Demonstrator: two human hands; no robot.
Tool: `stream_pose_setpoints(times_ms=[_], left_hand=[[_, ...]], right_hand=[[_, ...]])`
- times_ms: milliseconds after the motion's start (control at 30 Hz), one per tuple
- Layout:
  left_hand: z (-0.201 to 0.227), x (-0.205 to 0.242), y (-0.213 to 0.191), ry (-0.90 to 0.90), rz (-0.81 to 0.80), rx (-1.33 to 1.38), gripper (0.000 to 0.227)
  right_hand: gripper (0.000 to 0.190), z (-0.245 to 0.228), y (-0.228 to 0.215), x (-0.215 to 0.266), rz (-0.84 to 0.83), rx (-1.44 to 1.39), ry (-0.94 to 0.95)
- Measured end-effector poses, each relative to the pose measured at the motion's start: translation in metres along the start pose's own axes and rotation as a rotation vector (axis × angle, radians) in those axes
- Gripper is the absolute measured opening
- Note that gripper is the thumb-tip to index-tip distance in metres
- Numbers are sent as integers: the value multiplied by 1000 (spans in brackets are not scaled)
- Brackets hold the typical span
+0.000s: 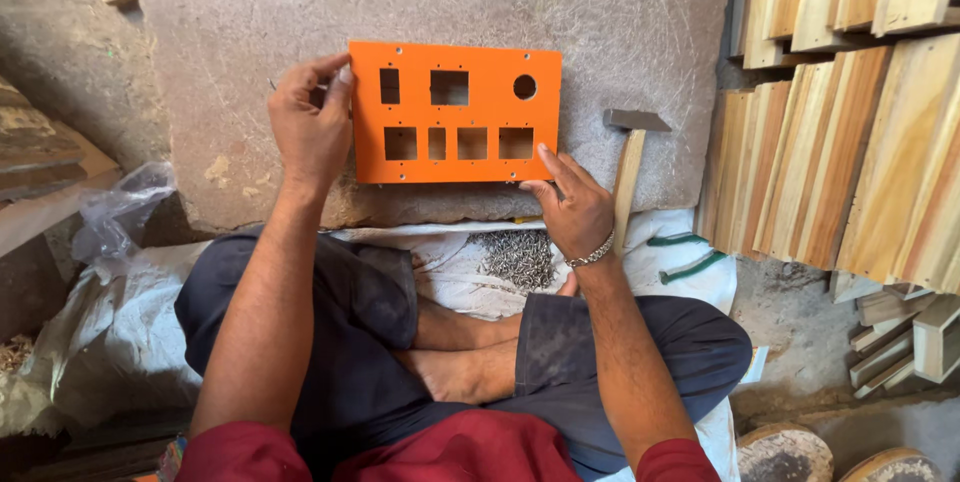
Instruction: The person sits on the floor and assembles small wooden frames by hammering nails into pre-drilled holes in orange and red plastic templates. The person uses a hammer to drive nails into the templates, then removes the assembled frames and sets them aside.
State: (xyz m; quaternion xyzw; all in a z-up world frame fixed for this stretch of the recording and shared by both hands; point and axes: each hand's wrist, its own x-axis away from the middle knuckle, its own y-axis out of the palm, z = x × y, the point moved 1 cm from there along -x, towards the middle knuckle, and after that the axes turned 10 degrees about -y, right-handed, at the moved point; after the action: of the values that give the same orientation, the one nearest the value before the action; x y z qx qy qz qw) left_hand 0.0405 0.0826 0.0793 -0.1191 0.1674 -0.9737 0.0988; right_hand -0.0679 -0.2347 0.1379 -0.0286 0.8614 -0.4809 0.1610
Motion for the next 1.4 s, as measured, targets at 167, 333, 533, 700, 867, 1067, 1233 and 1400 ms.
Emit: stream_pose_setpoints(times_ms=[167, 333, 533, 700, 867, 1067, 1233, 1400], left_hand=[[2, -10, -3, 151, -92, 14, 28], [5, -13, -7, 45, -239, 110, 33], [8, -19, -2, 64, -269, 195, 28], [1, -20, 1, 57, -260, 177, 26], [-1, -18, 2, 120, -266, 168, 31], [1, -19, -1, 28, -325, 186, 31], [1, -20, 1, 89, -312, 199, 29], [4, -20, -2, 119, -296, 216, 30]], right_hand=[[56, -11, -3, -2, 27, 37, -74], [51, -15, -2, -5, 15, 7, -87], [51, -14, 1, -4, 31, 73, -121], [51, -15, 3, -2, 14, 94, -117], [51, -14, 5, 0, 8, 117, -115], [51, -13, 11, 5, -3, 174, -98], [51, -14, 16, 7, 7, 216, -72], [55, -16, 15, 2, 24, 177, -17]])
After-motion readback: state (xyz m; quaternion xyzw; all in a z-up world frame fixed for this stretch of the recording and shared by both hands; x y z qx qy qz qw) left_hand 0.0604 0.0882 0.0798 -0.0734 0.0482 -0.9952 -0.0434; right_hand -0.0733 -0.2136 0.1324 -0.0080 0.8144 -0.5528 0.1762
